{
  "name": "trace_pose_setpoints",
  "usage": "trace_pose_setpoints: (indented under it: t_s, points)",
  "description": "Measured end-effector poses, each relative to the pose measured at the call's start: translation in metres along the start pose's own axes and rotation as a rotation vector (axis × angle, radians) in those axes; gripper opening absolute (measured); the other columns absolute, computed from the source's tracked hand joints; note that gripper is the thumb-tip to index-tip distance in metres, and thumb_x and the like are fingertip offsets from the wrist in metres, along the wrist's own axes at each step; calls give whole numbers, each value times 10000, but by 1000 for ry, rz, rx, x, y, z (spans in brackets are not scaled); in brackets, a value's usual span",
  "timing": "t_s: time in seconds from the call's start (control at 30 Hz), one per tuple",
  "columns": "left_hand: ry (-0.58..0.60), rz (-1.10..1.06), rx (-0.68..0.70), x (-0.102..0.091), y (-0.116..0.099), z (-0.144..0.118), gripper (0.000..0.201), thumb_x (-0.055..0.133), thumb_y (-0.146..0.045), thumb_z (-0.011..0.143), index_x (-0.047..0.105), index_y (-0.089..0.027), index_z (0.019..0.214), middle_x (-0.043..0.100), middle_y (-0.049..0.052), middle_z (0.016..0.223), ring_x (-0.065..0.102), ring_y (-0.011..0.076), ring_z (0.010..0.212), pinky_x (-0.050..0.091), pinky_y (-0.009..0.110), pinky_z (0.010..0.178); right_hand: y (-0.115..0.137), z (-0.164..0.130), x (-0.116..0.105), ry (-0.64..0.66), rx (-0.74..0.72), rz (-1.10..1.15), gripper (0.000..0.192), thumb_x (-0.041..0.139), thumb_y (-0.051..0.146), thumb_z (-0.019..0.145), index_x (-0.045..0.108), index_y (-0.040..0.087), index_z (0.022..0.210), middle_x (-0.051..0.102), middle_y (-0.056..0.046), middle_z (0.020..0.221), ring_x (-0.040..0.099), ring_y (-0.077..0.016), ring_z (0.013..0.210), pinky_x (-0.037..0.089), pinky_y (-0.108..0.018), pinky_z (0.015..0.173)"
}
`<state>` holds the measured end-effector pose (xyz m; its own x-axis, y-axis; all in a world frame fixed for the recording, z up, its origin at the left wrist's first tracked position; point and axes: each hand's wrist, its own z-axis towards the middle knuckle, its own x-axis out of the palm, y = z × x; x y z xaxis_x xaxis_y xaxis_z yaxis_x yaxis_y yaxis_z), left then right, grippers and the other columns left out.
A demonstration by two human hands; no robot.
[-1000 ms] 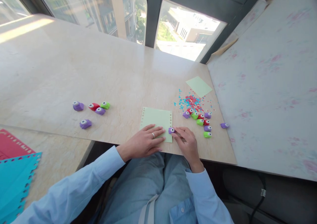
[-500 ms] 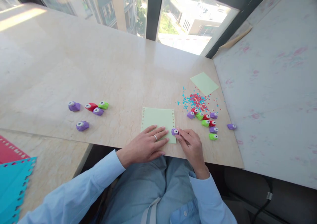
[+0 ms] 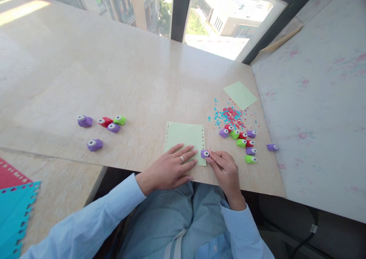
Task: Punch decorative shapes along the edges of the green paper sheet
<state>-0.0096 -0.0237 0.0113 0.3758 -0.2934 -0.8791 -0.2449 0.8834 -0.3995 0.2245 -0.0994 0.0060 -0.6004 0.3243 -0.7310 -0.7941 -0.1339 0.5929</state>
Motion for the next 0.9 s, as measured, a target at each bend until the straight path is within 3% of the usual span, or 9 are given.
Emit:
trace_pose_setpoints:
  t_s: [0.9]
  points:
    - [-8, 4, -1, 1, -1, 1, 453, 516, -416, 975, 564, -149, 1339, 490, 181, 1494, 368, 322, 1451, 303, 520, 1195, 2, 1, -1, 26, -11, -33, 285, 612, 366, 953, 705, 250, 1196, 729, -52, 868, 649, -209, 778, 492, -394, 780]
